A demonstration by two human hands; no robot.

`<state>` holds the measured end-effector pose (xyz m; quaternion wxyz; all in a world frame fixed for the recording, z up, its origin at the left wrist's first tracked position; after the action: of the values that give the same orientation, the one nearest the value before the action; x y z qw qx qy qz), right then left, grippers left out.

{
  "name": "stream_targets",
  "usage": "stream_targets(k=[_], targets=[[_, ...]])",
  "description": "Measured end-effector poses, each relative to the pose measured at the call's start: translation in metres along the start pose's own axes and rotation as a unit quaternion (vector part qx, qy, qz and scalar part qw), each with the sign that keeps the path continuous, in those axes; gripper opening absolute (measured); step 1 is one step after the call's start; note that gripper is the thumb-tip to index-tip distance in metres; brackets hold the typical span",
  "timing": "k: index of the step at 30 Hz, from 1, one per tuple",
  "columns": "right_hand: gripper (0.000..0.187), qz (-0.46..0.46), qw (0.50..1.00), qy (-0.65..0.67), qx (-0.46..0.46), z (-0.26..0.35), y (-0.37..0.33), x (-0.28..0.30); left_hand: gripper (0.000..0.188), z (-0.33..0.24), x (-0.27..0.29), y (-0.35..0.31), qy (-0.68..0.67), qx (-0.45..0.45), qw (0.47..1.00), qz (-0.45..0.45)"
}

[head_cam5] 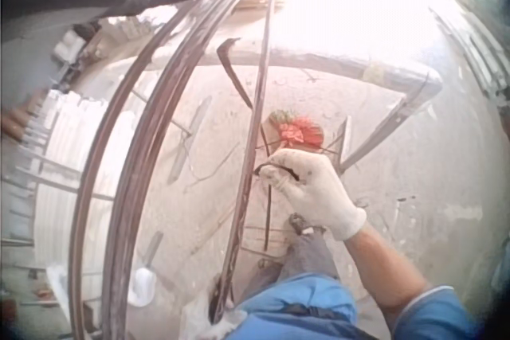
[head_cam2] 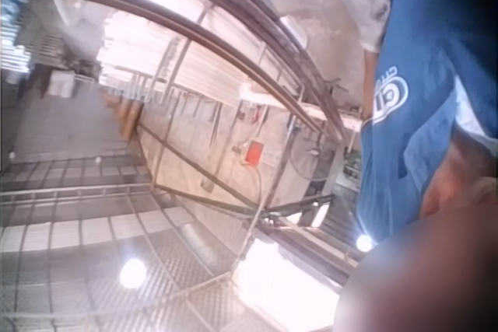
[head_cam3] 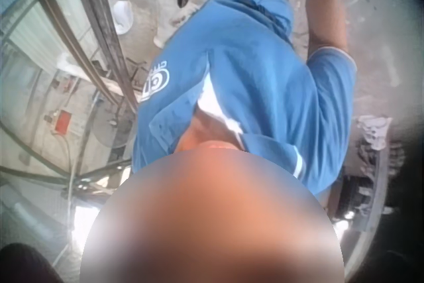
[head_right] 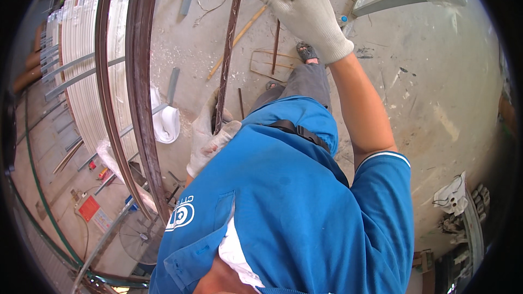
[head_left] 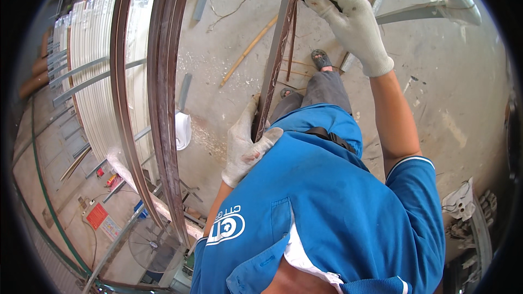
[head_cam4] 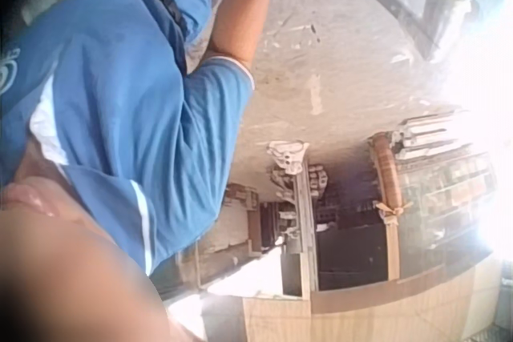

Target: The person holds a long, curved metal strip and uses a small scraper to remove material from its surface. The person repeatedly scrapes along the length of the strip, rotating it to access different sides.

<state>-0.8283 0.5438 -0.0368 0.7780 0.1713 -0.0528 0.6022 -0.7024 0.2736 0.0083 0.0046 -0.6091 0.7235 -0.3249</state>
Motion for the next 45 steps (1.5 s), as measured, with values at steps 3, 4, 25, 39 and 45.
stream_targets(k=[3, 4, 25, 39, 45], targets=[[0.023, -0.019, 0.999, 0.029, 0.02, 0.003, 0.005, -0.007, 0.089, 0.001, 0.0, 0.0, -0.001, -0.014, 1.0, -0.006], [0.023, -0.014, 0.998, 0.039, 0.036, 0.005, 0.003, -0.01, 0.088, 0.002, 0.0, 0.0, -0.002, -0.015, 1.0, -0.008], [0.021, 0.101, 0.99, 0.095, -0.02, 0.015, -0.01, -0.01, 0.085, 0.005, 0.008, 0.002, 0.002, -0.017, 1.0, -0.002], [0.019, 0.116, 0.993, 0.016, 0.029, 0.024, -0.023, -0.017, 0.087, 0.002, 0.008, 0.002, -0.004, 0.002, 1.0, -0.001], [0.019, 0.133, 0.991, -0.001, 0.025, 0.026, -0.027, -0.017, 0.086, -0.002, 0.007, 0.002, -0.009, 0.008, 1.0, 0.003]])
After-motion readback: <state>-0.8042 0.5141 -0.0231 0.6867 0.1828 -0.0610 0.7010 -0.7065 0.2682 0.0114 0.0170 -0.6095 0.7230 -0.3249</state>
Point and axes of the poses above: each hand's wrist, its own y-axis towards the middle knuckle, its own x-axis out of the back of the hand, z = x × y, the point moved 2 cm from there along y, towards the middle knuckle, and after that the axes turned 7 degrees about -z, right-handed, at the moved point
